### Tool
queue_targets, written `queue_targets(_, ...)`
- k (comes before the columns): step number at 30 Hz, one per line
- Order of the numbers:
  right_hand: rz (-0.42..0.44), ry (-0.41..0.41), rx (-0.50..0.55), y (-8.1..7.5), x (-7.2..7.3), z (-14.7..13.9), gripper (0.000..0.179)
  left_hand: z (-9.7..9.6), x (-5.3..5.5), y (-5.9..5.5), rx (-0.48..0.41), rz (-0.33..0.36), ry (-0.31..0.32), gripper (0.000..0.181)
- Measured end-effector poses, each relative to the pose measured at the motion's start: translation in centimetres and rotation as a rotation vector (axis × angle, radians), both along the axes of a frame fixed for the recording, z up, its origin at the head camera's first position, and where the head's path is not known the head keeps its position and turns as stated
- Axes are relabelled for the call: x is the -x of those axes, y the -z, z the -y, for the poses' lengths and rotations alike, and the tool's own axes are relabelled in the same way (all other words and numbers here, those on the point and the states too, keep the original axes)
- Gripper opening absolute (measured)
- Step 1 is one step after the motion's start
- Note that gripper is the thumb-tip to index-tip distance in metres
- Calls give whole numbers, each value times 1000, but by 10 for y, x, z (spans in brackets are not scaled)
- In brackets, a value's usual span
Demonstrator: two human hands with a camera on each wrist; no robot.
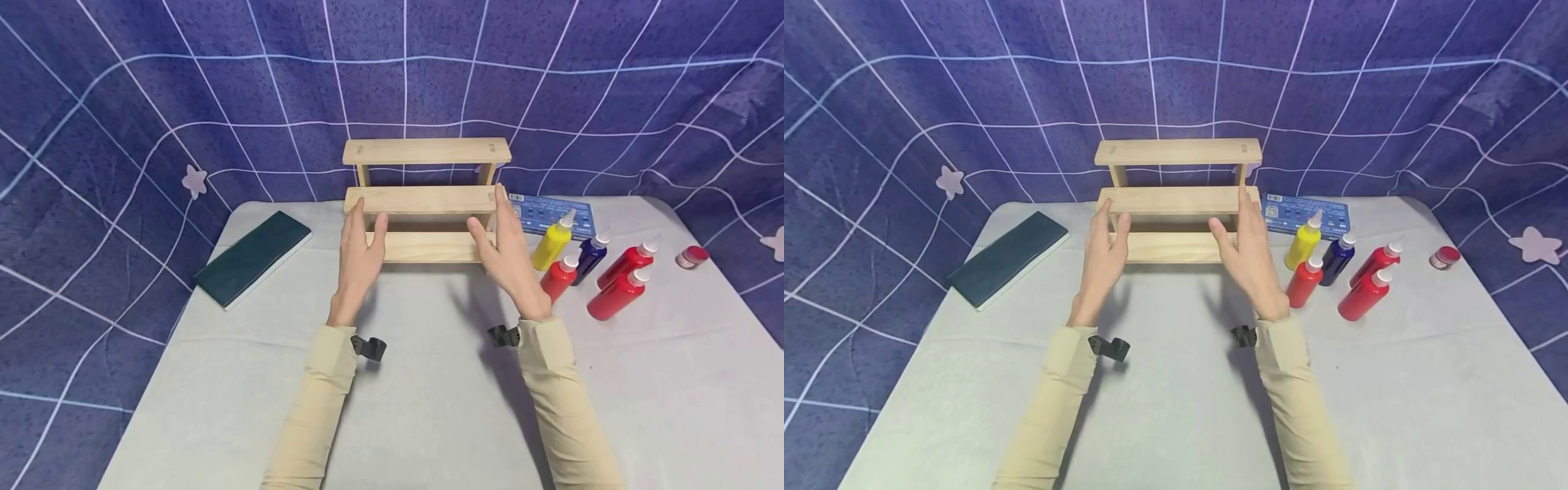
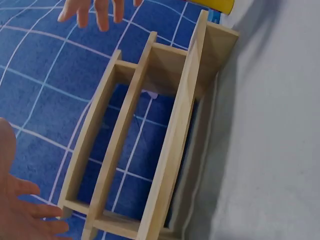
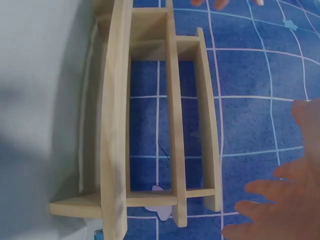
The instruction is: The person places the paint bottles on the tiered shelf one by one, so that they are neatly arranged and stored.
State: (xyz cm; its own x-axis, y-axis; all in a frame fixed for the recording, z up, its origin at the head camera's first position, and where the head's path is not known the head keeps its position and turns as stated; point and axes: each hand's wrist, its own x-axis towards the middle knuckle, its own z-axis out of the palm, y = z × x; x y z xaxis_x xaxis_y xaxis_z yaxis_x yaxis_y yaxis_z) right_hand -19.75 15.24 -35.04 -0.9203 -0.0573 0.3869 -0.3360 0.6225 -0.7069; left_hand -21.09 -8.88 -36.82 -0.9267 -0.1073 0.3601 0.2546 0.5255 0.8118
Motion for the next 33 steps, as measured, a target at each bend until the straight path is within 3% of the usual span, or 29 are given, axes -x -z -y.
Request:
queue_targets(8,14,46,7,-7,-4,-9,75,16,3,6,-48,74,-73,72)
queue_targets(17,-18,61,25,-13,-9,-18,75,36,7,23,-22,141,-152,72)
queue_targets(25,-13,82,52,-18,-12,-21,75,49,10,38,-51,179,-179,71)
queue_targets(33,-48,89,74,-22,-14,-27,77,52,11,41,-73,181,-176,65)
